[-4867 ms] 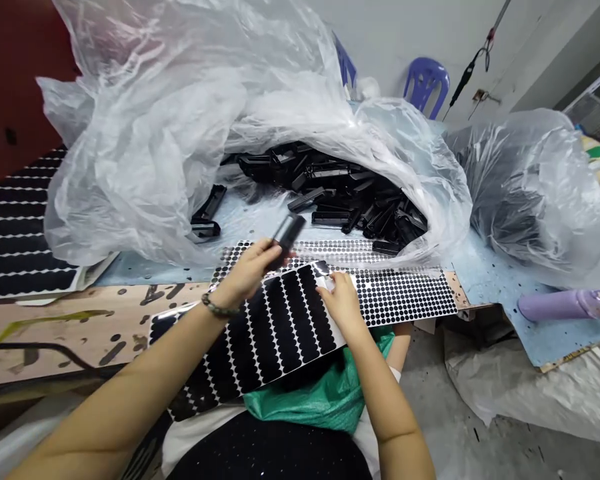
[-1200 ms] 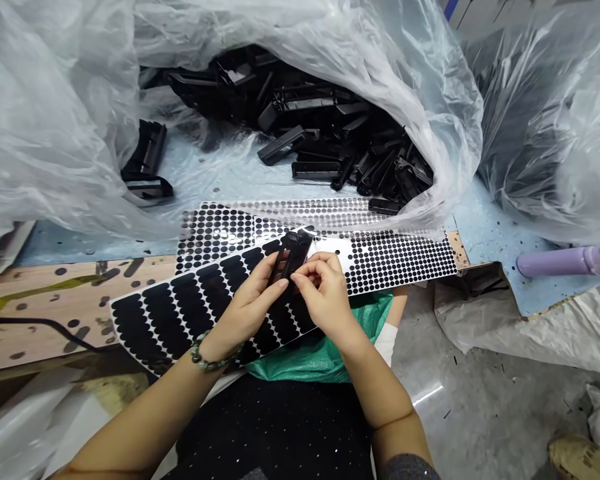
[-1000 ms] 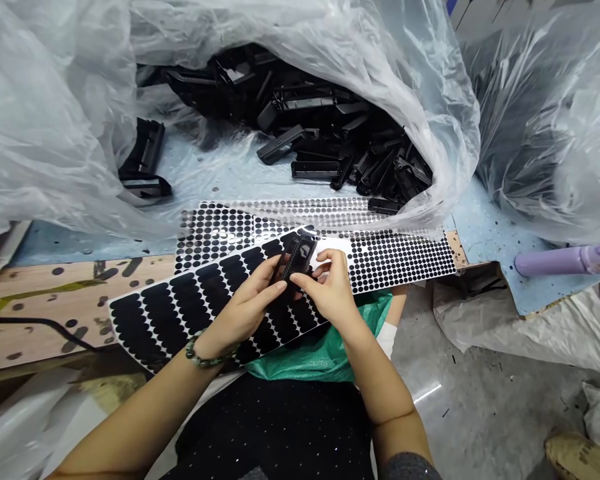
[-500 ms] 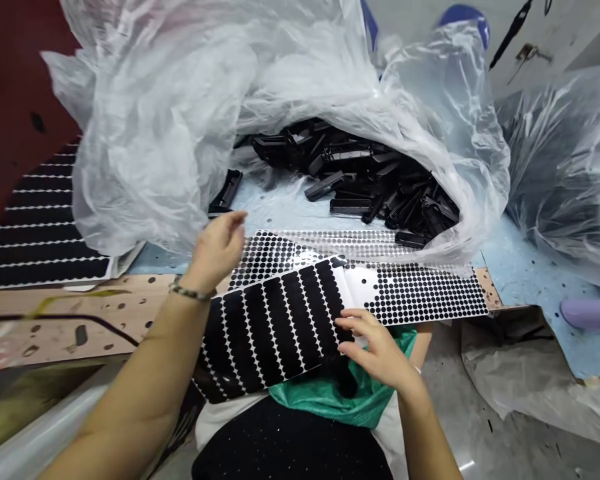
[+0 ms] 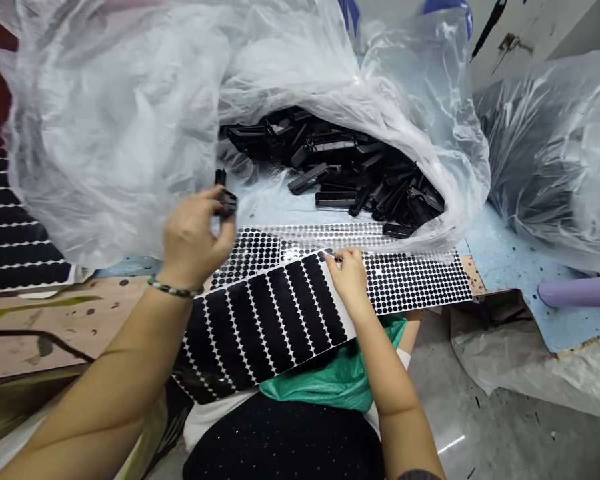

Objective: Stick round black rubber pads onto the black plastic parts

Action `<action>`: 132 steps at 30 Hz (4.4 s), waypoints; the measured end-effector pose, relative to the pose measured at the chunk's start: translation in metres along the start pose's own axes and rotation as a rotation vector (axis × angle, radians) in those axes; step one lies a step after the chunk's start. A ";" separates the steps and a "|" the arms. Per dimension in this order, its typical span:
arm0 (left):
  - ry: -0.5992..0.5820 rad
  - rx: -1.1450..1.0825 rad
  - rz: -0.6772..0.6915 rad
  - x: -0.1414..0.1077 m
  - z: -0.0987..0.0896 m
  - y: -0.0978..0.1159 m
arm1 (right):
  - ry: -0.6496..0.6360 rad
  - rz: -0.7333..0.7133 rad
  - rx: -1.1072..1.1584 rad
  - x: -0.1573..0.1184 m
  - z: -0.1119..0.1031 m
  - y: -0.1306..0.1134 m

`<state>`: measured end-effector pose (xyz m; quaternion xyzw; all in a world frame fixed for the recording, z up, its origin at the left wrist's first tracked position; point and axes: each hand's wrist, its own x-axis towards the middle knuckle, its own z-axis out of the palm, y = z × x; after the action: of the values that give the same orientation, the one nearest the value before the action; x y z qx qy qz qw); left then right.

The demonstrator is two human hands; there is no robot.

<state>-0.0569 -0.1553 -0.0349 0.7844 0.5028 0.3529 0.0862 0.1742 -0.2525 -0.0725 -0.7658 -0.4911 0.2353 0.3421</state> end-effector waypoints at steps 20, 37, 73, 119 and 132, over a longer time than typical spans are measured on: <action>-0.597 -0.101 -0.062 -0.012 0.066 0.068 | -0.035 0.049 0.531 0.045 0.011 0.006; -0.699 -0.385 -0.134 0.007 0.060 0.044 | 0.096 0.192 0.483 0.051 -0.011 -0.004; -0.210 -0.701 -0.274 -0.033 0.012 0.011 | -0.039 -0.170 0.583 -0.021 -0.010 -0.027; -0.163 -1.300 -0.874 -0.071 -0.012 0.094 | -0.091 -0.062 0.718 -0.054 -0.043 -0.056; -0.119 -1.271 -0.821 -0.078 -0.009 0.098 | 0.123 -0.259 0.360 -0.060 -0.040 -0.056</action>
<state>-0.0103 -0.2702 -0.0171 0.3516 0.4488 0.4714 0.6728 0.1448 -0.3029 -0.0021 -0.6360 -0.5135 0.2262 0.5298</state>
